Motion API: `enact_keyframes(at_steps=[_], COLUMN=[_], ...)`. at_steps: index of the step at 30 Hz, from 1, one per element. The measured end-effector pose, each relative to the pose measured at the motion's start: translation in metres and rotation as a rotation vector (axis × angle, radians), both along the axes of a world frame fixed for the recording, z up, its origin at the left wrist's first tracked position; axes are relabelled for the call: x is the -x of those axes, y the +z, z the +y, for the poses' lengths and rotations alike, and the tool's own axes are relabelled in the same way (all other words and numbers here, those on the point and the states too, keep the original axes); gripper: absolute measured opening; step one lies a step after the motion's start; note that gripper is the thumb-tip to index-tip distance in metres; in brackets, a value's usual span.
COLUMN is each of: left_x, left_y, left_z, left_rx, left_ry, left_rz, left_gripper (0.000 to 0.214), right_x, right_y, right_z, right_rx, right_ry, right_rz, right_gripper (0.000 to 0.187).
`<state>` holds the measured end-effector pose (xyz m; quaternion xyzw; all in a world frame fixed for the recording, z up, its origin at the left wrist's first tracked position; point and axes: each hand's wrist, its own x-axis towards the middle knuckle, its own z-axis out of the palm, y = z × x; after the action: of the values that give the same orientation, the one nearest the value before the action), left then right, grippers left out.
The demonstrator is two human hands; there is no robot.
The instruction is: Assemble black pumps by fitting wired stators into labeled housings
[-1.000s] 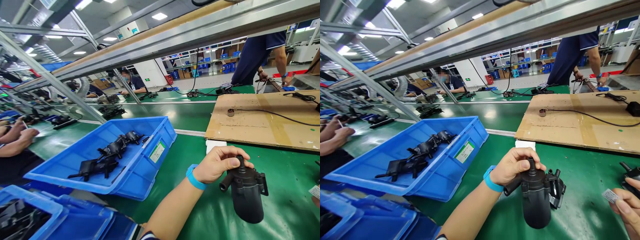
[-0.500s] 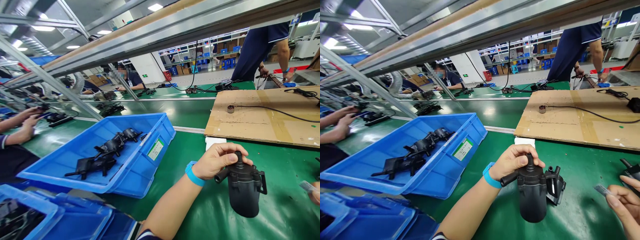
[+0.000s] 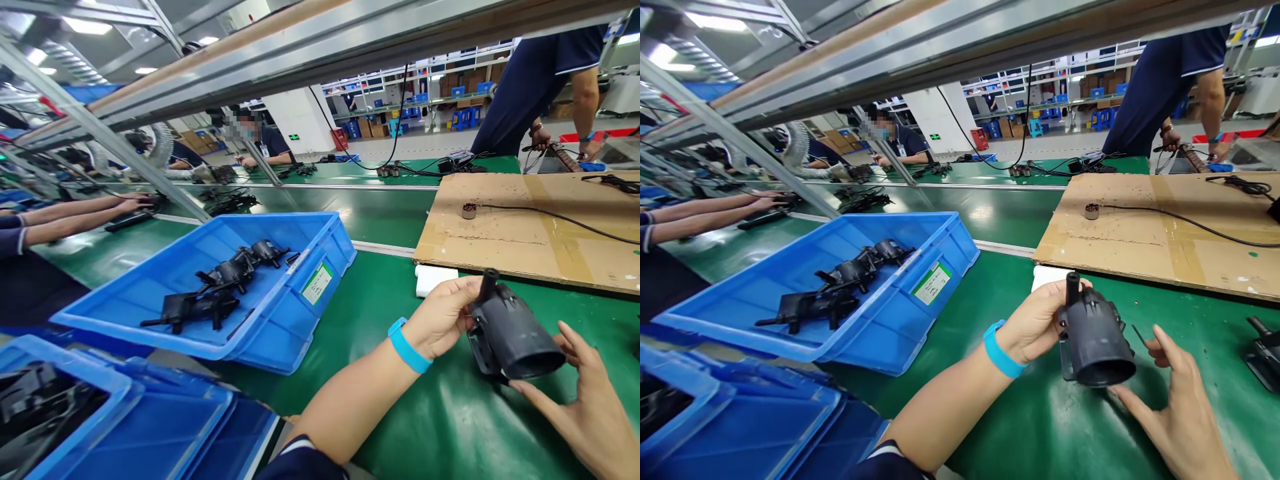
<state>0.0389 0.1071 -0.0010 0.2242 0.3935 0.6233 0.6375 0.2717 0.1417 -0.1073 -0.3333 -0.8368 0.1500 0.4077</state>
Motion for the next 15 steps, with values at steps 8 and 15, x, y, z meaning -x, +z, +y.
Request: enact_keyframes(at_steps=[8, 15], left_x=[-0.004, -0.008], left_y=[-0.002, 0.002], left_z=[0.002, -0.002], left_rx=[0.121, 0.168], left_ry=[-0.034, -0.045], left_rz=[-0.261, -0.345], left_gripper=[0.016, 0.004], right_x=[-0.003, -0.015], right_y=[0.004, 0.022], right_z=[0.017, 0.013], right_rx=[0.251, 0.422], right_ry=[-0.072, -0.161], right_rz=[0.192, 0.444], right_gripper=[0.094, 0.087])
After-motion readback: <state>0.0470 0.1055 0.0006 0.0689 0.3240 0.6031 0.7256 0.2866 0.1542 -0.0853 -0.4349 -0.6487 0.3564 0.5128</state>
